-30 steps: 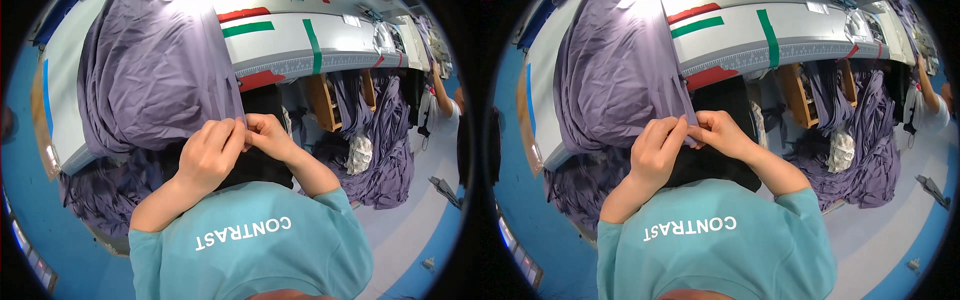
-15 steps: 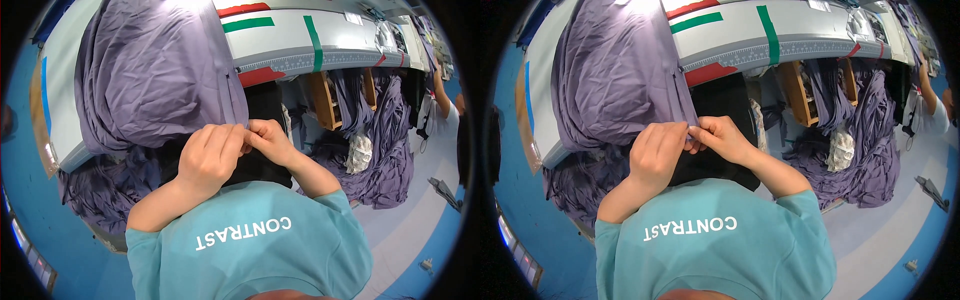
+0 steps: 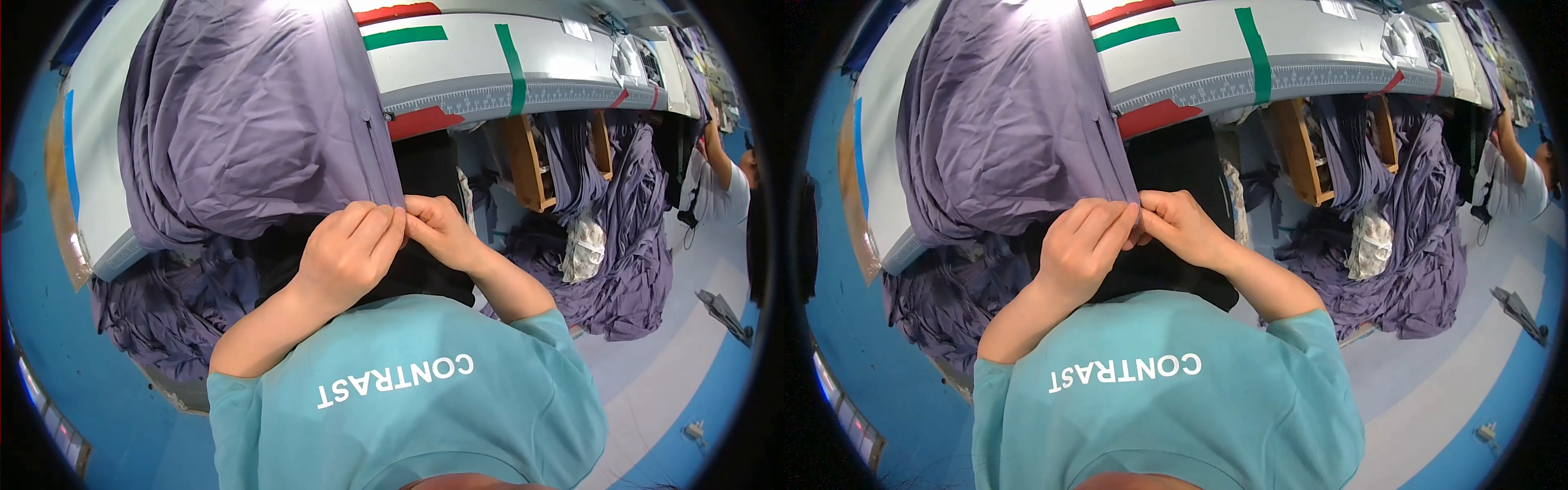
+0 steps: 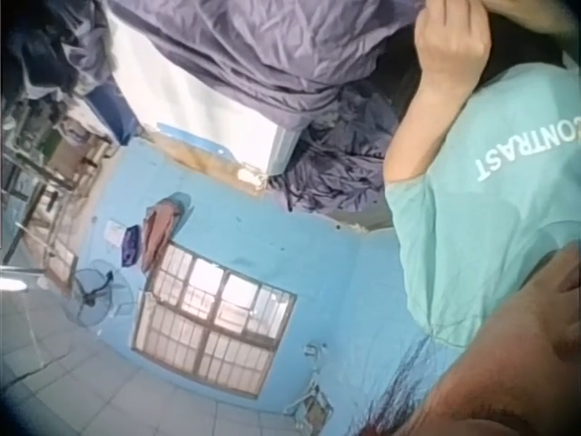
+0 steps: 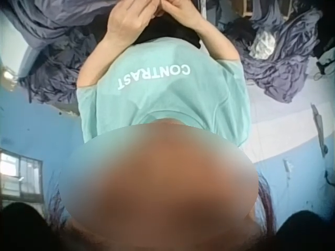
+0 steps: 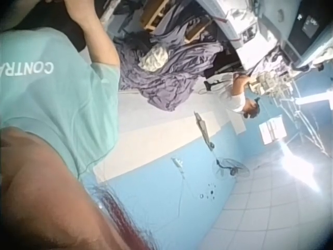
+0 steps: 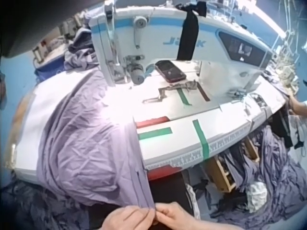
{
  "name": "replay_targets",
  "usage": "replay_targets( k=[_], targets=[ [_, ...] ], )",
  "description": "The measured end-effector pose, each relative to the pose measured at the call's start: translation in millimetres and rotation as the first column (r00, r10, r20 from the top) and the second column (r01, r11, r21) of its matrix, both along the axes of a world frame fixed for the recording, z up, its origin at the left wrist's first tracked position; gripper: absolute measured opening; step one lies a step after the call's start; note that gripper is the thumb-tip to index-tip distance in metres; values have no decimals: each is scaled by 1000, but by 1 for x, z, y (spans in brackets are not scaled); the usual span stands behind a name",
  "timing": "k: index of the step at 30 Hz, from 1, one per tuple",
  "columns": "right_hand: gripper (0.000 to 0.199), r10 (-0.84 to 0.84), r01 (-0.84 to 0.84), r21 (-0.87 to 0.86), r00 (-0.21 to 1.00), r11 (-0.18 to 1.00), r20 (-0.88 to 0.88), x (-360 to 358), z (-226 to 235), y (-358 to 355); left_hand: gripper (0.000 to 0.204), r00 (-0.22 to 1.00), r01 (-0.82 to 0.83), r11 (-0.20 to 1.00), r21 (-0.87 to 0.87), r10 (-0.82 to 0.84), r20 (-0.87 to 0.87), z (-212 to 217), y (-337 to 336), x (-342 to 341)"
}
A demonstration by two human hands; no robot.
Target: Sewing a zipper onto a purple garment using an industrial sewing machine.
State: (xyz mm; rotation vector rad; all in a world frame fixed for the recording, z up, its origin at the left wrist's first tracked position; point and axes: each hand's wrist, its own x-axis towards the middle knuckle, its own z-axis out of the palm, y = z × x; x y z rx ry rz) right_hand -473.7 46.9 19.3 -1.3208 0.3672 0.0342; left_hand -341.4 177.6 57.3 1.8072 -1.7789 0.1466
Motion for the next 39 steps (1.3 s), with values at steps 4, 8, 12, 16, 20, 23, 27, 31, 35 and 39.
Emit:
replay_targets(
  k=[4,8,12,16,20,23,27,31,35,39],
  targets=[
    [23,22,-20,79,999,997,-31,-2,1,-5,19,1000,28,999,25,-28,0,2,-2,3],
    [25,19,-15,170,1000,985,-23,-4,-2,-4,19,998,46,999,15,-45,-42,4,-5,6],
    [29,-43,38,348,999,937,7,-6,0,0,15,996,92,995,-33,-92,7,2,-5,9],
    [23,3,19,368,998,930,-60,-6,11,-15,10,986,164,985,-57,-163,24,-1,-6,15],
    [20,135,293,-841,911,454,390,6,16,-39,9,986,166,983,-74,-165,21,-5,-10,19],
    [25,385,452,-879,793,149,473,25,9,-49,9,978,206,978,-45,-207,-11,-6,-12,21],
    [19,485,490,-850,705,195,517,43,2,-51,13,973,221,975,-5,-221,-63,8,-12,33],
    [16,473,450,-866,728,217,496,46,5,-53,11,852,127,992,6,-106,-512,32,-31,81],
    [12,481,423,-892,756,158,444,50,9,-54,19,906,-275,962,-8,256,-337,25,-96,174],
    [12,458,414,-902,783,122,422,55,11,-57,35,908,-332,943,-37,309,-282,-12,-147,255]
  ],
)
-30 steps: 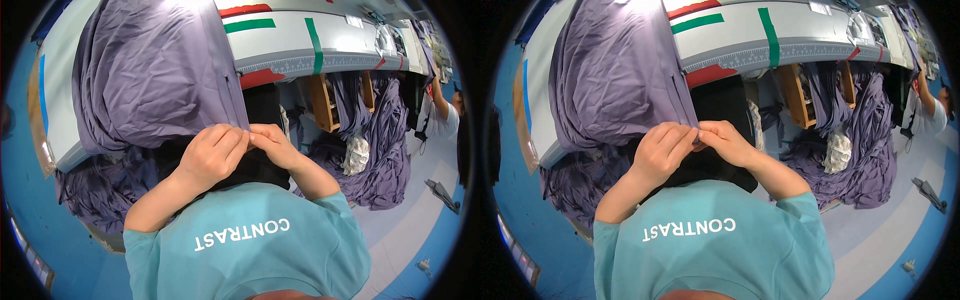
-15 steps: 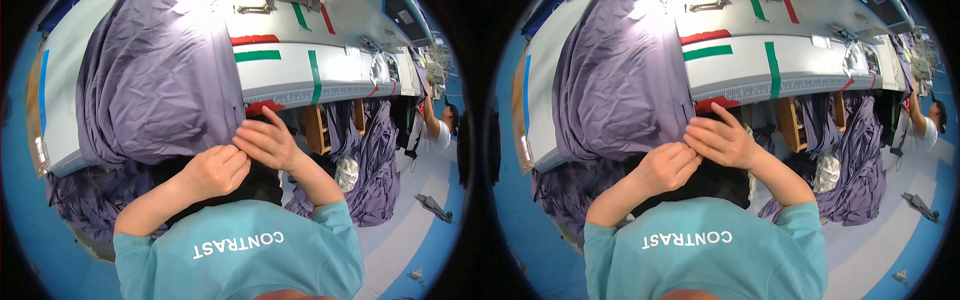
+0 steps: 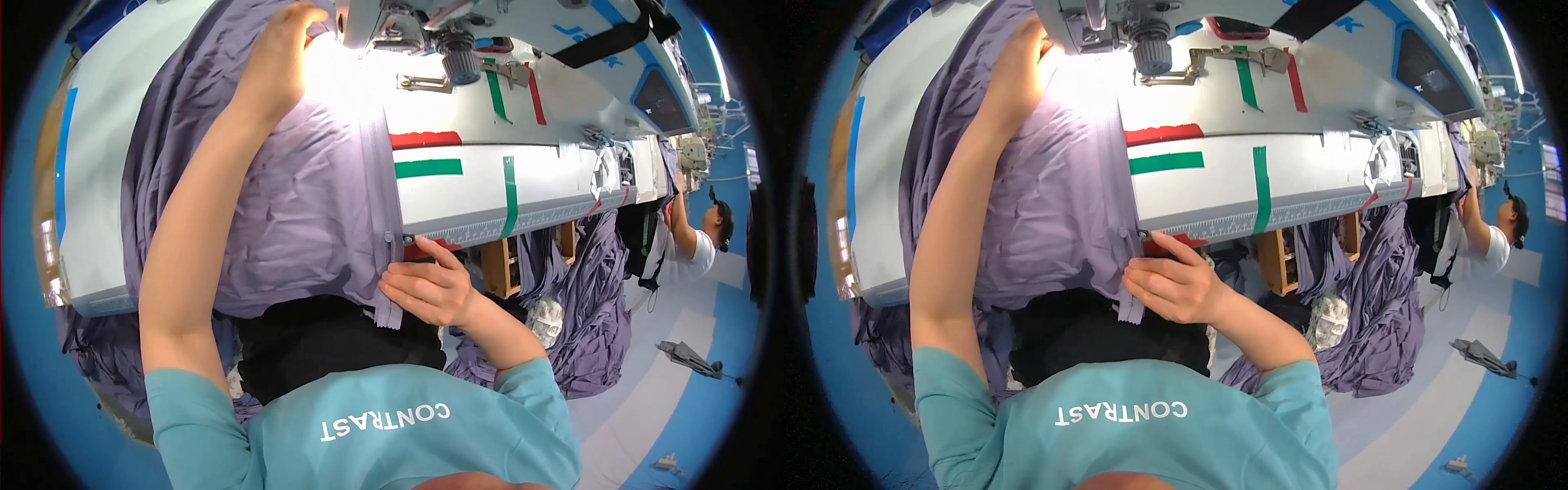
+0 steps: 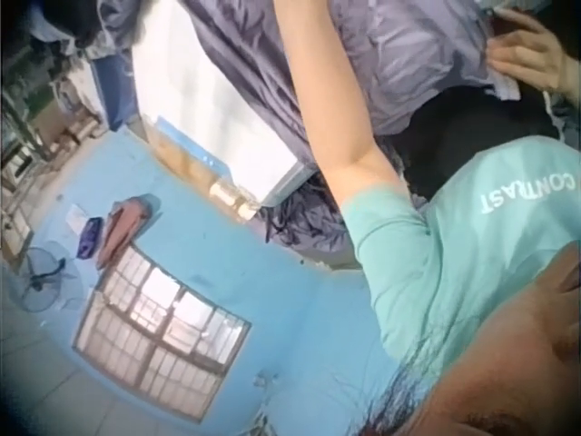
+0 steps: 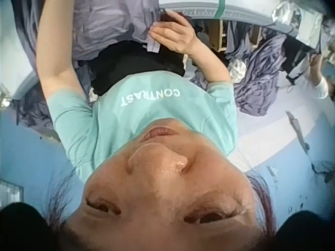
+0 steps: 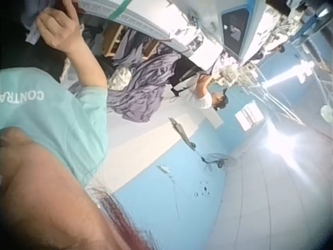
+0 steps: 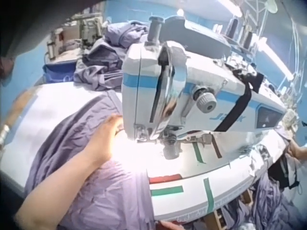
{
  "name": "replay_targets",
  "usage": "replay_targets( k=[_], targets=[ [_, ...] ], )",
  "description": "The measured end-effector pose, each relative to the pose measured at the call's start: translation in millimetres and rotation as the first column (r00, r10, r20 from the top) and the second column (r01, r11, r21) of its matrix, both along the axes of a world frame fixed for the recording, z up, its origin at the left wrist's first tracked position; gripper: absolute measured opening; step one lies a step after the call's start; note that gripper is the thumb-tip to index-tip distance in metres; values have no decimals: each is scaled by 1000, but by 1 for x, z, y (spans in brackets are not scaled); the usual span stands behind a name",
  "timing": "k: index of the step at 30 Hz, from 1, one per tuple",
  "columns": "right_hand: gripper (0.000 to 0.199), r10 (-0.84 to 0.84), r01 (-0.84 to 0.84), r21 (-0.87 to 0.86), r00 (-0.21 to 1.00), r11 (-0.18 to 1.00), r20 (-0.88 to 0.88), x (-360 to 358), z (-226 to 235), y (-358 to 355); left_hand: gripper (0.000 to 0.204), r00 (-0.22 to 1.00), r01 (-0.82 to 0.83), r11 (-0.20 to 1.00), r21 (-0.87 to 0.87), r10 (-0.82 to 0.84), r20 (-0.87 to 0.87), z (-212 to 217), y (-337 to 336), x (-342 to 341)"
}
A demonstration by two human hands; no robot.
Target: Sewing a zipper onto a purple garment using an industrial sewing machine.
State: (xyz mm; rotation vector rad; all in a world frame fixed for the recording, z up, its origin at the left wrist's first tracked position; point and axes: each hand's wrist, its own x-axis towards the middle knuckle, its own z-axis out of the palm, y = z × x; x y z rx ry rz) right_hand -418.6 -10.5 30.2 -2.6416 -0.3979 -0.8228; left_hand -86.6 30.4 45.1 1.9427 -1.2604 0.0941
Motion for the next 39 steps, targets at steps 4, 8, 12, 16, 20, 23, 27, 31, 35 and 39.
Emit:
replay_targets(
  k=[4,8,12,16,20,23,27,31,35,39],
  targets=[
    [12,15,-15,-19,1000,1000,-19,4,4,-5,26,985,-125,989,-74,133,110,-24,-17,35],
    [11,24,-25,-36,1000,999,-17,9,8,-10,28,981,-181,979,92,173,86,-28,-23,50],
    [12,62,-64,-51,997,997,-36,13,13,-14,29,966,-252,957,143,239,103,-33,-29,62],
    [13,60,-62,-45,997,997,-45,19,18,-19,31,966,-241,954,179,218,142,-47,-33,77],
    [13,91,-92,-10,994,996,-65,27,22,-27,31,928,-238,965,110,193,318,-63,-42,101],
    [14,95,-95,6,993,995,-68,35,25,-32,31,898,-228,963,142,152,412,-70,-45,116],
    [17,93,-91,20,991,996,-92,43,29,-39,28,886,-179,979,99,117,448,-59,-47,114],
    [18,113,-111,22,986,994,-126,48,33,-43,28,958,-236,961,142,206,197,-25,-57,87],
    [18,125,-125,6,985,992,-122,55,36,-47,26,952,-301,934,190,305,8,9,-65,64],
    [17,130,-131,1,983,991,-129,66,37,-52,22,967,-254,961,106,250,46,20,-65,61]
  ],
)
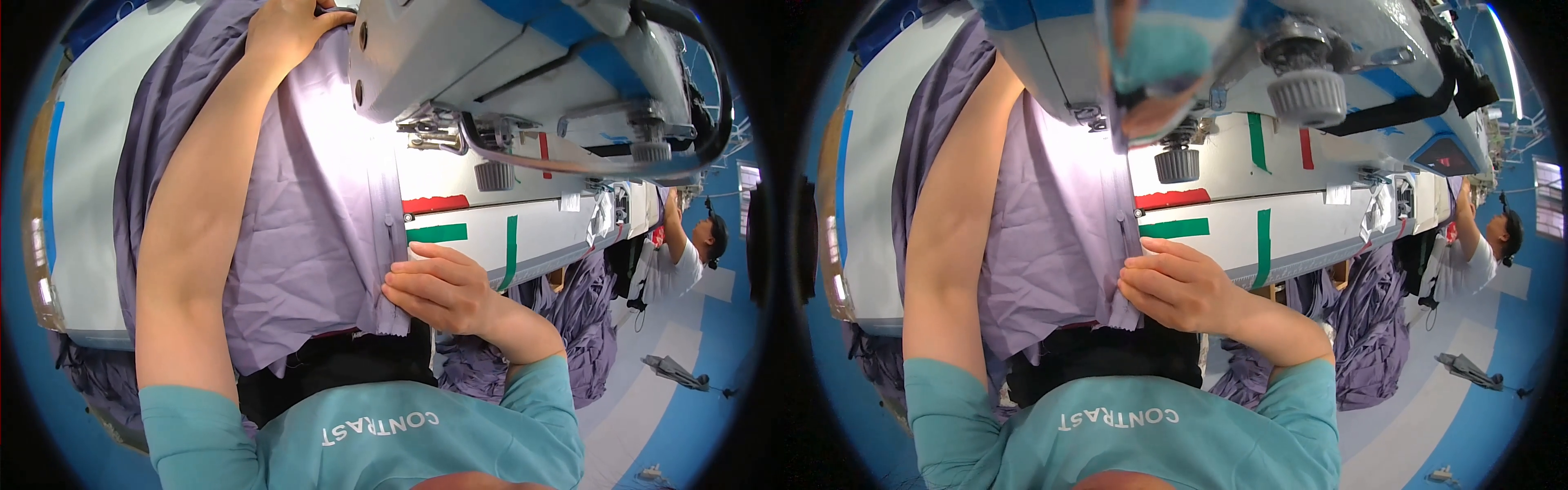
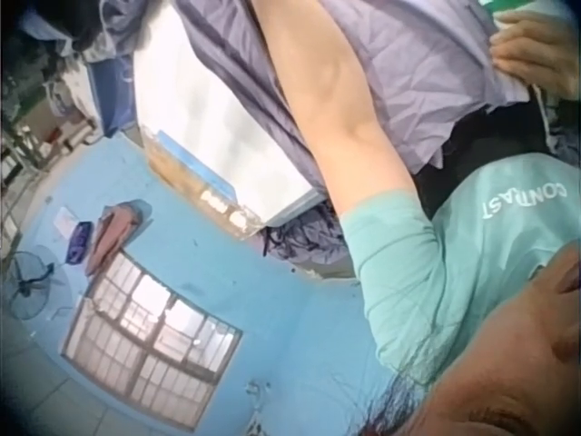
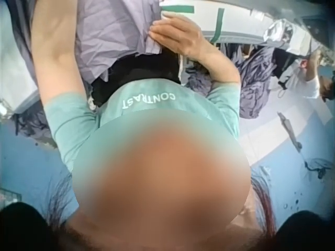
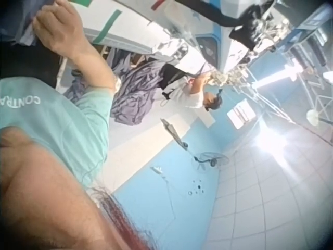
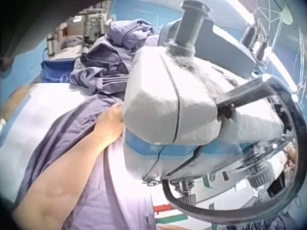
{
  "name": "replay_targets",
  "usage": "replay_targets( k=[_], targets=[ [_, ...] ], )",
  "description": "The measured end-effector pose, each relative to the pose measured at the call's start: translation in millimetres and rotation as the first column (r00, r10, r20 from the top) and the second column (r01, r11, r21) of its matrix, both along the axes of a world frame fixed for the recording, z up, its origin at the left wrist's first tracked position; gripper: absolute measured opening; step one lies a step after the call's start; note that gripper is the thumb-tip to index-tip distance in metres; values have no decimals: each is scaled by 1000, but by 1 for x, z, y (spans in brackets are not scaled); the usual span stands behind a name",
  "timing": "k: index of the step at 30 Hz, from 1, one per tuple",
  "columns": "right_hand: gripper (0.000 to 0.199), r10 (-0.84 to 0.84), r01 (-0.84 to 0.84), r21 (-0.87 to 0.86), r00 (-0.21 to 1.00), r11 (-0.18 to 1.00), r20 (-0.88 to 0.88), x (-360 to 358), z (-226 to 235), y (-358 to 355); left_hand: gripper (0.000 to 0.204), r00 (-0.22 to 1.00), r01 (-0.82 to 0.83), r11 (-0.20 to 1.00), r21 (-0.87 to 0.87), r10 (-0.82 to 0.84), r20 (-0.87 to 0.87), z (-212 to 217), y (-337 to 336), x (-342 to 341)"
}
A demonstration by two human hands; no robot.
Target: Sewing a zipper onto a purple garment using an industrial sewing machine.
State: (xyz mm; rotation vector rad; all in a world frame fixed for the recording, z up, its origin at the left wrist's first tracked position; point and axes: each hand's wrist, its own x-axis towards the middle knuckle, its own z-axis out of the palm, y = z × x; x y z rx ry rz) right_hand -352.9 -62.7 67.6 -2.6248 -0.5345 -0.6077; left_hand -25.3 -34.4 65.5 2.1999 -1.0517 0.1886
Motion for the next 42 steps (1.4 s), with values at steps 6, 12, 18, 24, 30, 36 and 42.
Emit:
replay_targets(
  k=[6,12,18,24,30,36,42],
  targets=[
    [21,4,-4,5,1000,1000,3,16,3,-9,19,999,15,998,-65,-13,34,-12,-11,23],
    [21,19,-18,18,998,1000,-65,30,5,-21,19,998,-19,995,-94,24,62,-19,-22,44],
    [21,-24,55,162,982,985,-188,40,3,-30,23,999,-5,994,-109,9,36,-13,-28,50],
    [24,0,27,154,985,988,-175,56,0,-40,29,999,-39,991,-129,42,28,-18,-35,66],
    [29,-13,23,55,984,998,-178,66,3,-46,34,998,-54,994,-92,52,-17,-13,-40,76],
    [29,-96,113,96,983,989,-159,69,-4,-47,35,993,-76,990,-121,87,85,-36,-53,100],
    [33,-95,100,40,989,994,-111,59,-2,-42,33,954,66,989,-132,-24,298,-24,-32,84]
  ],
)
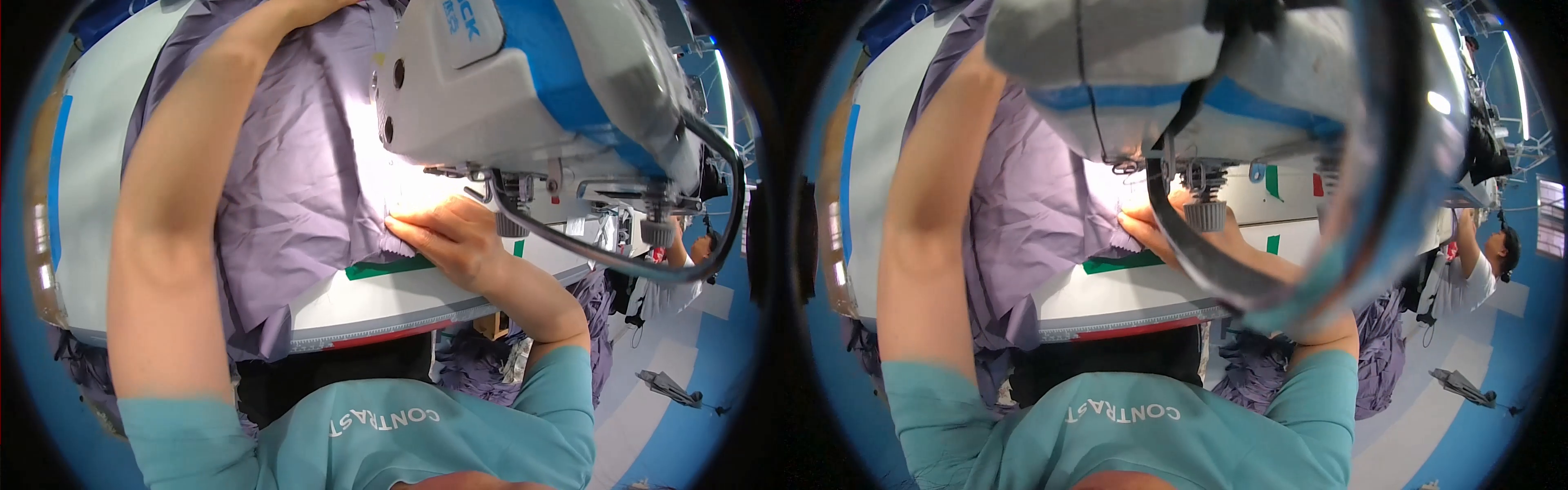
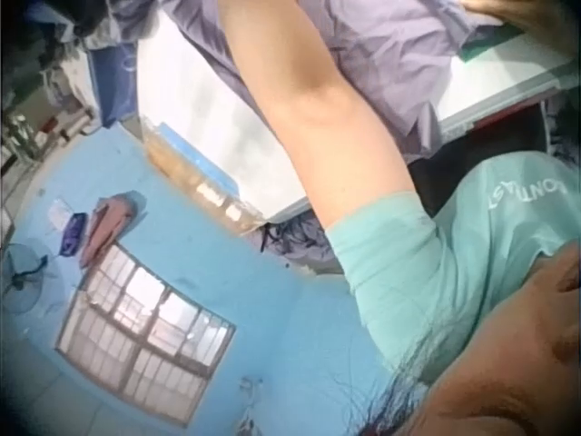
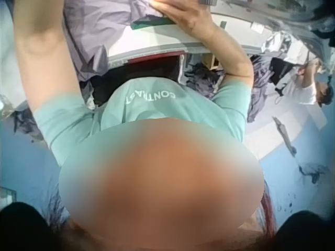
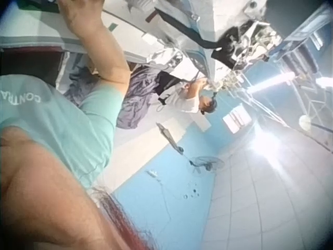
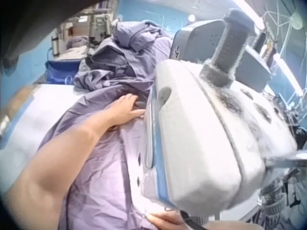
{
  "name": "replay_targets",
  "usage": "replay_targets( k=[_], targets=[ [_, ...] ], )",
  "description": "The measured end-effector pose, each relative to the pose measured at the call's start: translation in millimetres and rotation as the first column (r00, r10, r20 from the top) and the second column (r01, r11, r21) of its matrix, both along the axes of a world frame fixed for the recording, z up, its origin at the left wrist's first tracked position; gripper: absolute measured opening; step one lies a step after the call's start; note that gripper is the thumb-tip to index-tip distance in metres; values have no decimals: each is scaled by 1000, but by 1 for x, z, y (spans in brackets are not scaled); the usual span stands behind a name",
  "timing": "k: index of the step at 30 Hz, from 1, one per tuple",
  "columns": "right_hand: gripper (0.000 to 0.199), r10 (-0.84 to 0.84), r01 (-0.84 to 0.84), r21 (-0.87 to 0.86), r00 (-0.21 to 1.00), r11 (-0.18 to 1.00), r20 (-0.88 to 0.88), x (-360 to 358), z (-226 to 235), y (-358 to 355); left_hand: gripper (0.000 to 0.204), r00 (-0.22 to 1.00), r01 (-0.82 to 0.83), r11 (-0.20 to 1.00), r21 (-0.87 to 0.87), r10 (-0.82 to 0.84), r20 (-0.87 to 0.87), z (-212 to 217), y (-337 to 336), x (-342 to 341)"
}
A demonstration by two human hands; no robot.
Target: Sewing a zipper onto a purple garment using an industrial sewing machine.
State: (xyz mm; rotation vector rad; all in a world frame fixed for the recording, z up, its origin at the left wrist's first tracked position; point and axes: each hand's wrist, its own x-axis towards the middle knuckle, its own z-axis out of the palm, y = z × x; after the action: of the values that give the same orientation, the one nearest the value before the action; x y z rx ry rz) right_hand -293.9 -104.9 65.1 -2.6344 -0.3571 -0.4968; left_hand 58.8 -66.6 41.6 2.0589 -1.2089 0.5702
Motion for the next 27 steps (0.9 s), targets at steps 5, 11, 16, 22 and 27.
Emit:
replay_targets(
  k=[5,11,16,22,27],
  targets=[
    [35,24,-16,-101,996,995,84,-4,-3,2,61,963,265,817,512,-253,-95,41,101,-123],
    [35,-35,36,-135,999,990,14,-9,-2,2,76,959,284,647,707,-187,-214,72,172,-163],
    [27,18,0,-167,994,986,111,-3,1,3,69,748,661,714,231,-605,-272,61,169,-195],
    [39,38,-38,-37,999,999,-8,-10,6,0,70,732,677,671,303,-569,-375,16,171,-213],
    [43,57,-45,79,987,996,-149,-13,12,-4,69,734,679,647,347,-595,-327,21,172,-209]
  ],
)
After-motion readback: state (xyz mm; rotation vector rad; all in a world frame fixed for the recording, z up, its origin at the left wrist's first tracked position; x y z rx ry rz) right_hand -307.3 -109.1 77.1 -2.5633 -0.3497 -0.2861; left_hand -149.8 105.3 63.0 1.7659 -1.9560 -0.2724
